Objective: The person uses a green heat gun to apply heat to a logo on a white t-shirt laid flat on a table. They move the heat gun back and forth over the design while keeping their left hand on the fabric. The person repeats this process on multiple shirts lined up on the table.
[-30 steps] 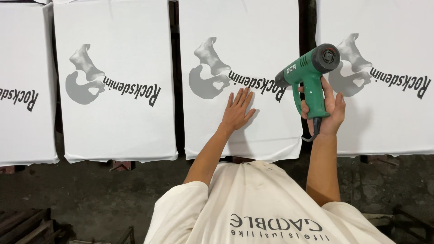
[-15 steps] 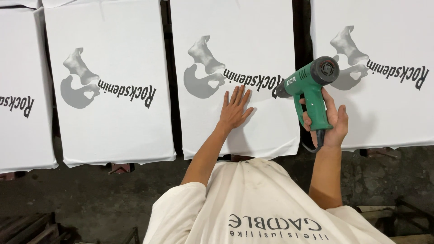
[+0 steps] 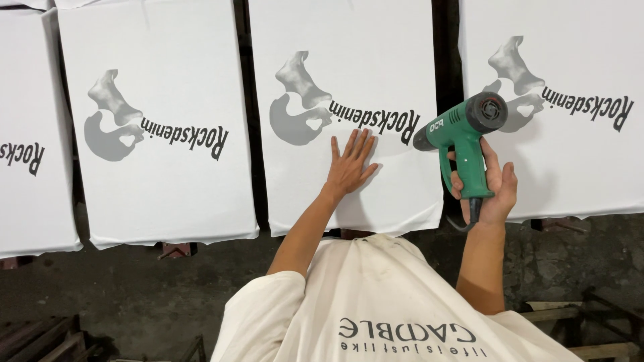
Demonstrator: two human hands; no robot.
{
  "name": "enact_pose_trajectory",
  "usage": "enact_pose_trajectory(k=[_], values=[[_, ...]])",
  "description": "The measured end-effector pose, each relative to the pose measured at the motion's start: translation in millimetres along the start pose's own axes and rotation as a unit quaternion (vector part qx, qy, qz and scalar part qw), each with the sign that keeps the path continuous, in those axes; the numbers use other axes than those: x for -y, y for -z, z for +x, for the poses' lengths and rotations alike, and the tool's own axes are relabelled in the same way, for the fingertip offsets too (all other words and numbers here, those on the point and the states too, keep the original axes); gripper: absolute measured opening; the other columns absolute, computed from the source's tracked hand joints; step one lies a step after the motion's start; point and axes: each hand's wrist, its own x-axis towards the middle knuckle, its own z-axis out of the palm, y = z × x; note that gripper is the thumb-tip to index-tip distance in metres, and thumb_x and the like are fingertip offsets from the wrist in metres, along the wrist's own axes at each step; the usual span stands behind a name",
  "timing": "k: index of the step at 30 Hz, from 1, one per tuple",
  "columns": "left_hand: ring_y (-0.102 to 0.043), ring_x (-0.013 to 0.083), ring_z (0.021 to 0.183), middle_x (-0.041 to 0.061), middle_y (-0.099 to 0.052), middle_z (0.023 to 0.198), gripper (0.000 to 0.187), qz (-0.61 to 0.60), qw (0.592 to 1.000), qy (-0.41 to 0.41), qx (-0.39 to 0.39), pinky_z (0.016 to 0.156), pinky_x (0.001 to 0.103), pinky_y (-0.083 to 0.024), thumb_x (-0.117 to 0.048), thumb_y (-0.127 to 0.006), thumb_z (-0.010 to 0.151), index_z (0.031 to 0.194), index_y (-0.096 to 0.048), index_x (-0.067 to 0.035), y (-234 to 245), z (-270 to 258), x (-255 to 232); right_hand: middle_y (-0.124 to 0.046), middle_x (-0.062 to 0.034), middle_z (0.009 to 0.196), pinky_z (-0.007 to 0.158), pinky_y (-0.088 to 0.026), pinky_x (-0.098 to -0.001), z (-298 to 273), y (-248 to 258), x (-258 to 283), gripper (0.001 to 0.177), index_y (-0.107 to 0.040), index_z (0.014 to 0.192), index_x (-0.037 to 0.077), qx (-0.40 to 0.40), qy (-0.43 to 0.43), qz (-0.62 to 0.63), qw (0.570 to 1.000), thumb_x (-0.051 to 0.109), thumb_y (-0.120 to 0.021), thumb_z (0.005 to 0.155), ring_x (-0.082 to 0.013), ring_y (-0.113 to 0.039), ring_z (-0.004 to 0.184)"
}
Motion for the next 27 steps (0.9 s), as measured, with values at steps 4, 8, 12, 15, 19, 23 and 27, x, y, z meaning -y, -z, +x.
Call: enact_pose_trajectory(k=[4, 8, 12, 15, 19, 23, 27], values=[[0.0, 0.0204, 0.157, -0.003, -0.007, 0.171, 0.069, 0.044, 0.999, -0.021, -0.015, 0.118, 0.068, 0.007, -0.065, -0.021, 0.104, 0.163, -0.016, -0.03, -6.4, -4.4, 1.8, -0.063, -0.028, 0.122, 0.05, -0.042, -0.0293, 12.4, -0.5, -1.1, 0.091, -0.037, 0.157, 0.014, -0.011, 0.004, 0.017, 1.0, 0.073, -0.048, 0.089, -0.0192, -0.057, 0.062], [0.001, 0.0193, 0.157, -0.004, -0.007, 0.171, 0.069, 0.03, 0.999, -0.016, 0.012, 0.12, 0.068, 0.006, -0.065, -0.015, 0.103, 0.163, -0.014, -0.031, -5.7, -2.2, 1.8, -0.063, -0.0277, 0.121, 0.051, -0.043, -0.0309, 26.4, -2.5, -2.0, 0.09, -0.039, 0.156, 0.015, -0.037, 0.019, 0.017, 0.999, 0.072, -0.049, 0.088, -0.0208, -0.058, 0.062], [-0.002, 0.0185, 0.157, -0.005, -0.007, 0.171, 0.069, 0.027, 0.999, -0.017, 0.009, 0.121, 0.068, 0.004, -0.065, -0.017, 0.103, 0.163, -0.014, -0.031, -2.8, -4.0, 2.4, -0.064, -0.0271, 0.121, 0.051, -0.044, -0.0314, 37.8, -6.3, 1.5, 0.089, -0.04, 0.154, 0.016, -0.049, 0.026, 0.022, 0.998, 0.072, -0.051, 0.086, -0.0208, -0.059, 0.062], [-0.003, 0.0194, 0.157, -0.004, -0.006, 0.171, 0.069, 0.017, 1.0, -0.016, 0.004, 0.122, 0.066, 0.001, -0.064, -0.018, 0.104, 0.163, -0.014, -0.03, -4.1, -6.3, 3.5, -0.065, -0.0266, 0.122, 0.052, -0.045, -0.0316, 46.0, -6.4, 0.3, 0.086, -0.042, 0.153, 0.019, -0.054, 0.033, 0.026, 0.998, 0.072, -0.052, 0.085, -0.0213, -0.06, 0.062], [-0.007, 0.0187, 0.157, -0.003, -0.009, 0.171, 0.069, 0.011, 1.0, -0.014, -0.013, 0.125, 0.06, 0.0, -0.063, -0.019, 0.104, 0.163, -0.017, -0.028, -6.5, -12.2, 5.4, -0.066, -0.0234, 0.121, 0.053, -0.045, -0.0295, 54.1, -11.9, 0.1, 0.079, -0.045, 0.151, 0.022, -0.046, 0.046, -0.003, 0.998, 0.07, -0.047, 0.088, -0.0195, -0.059, 0.064], [-0.011, 0.0181, 0.156, 0.0, -0.014, 0.17, 0.068, 0.007, 0.999, -0.011, -0.05, 0.127, 0.053, -0.003, -0.061, -0.024, 0.104, 0.162, -0.022, -0.024, -15.5, -18.7, 10.8, -0.066, -0.0238, 0.121, 0.053, -0.045, -0.0291, 54.8, -20.2, -1.8, 0.082, -0.043, 0.152, 0.021, -0.034, 0.041, 0.01, 0.999, 0.071, -0.048, 0.087, -0.0192, -0.059, 0.064], [-0.014, 0.0168, 0.156, 0.0, -0.018, 0.169, 0.065, -0.014, 0.997, -0.012, -0.074, 0.128, 0.047, -0.006, -0.056, -0.029, 0.105, 0.161, -0.025, -0.023, -20.1, -24.8, 16.0, -0.065, -0.0234, 0.119, 0.051, -0.046, -0.0289, 46.0, -42.2, -4.2, 0.085, -0.04, 0.154, 0.019, -0.003, 0.034, -0.006, 0.999, 0.072, -0.045, 0.088, -0.0183, -0.059, 0.063]])
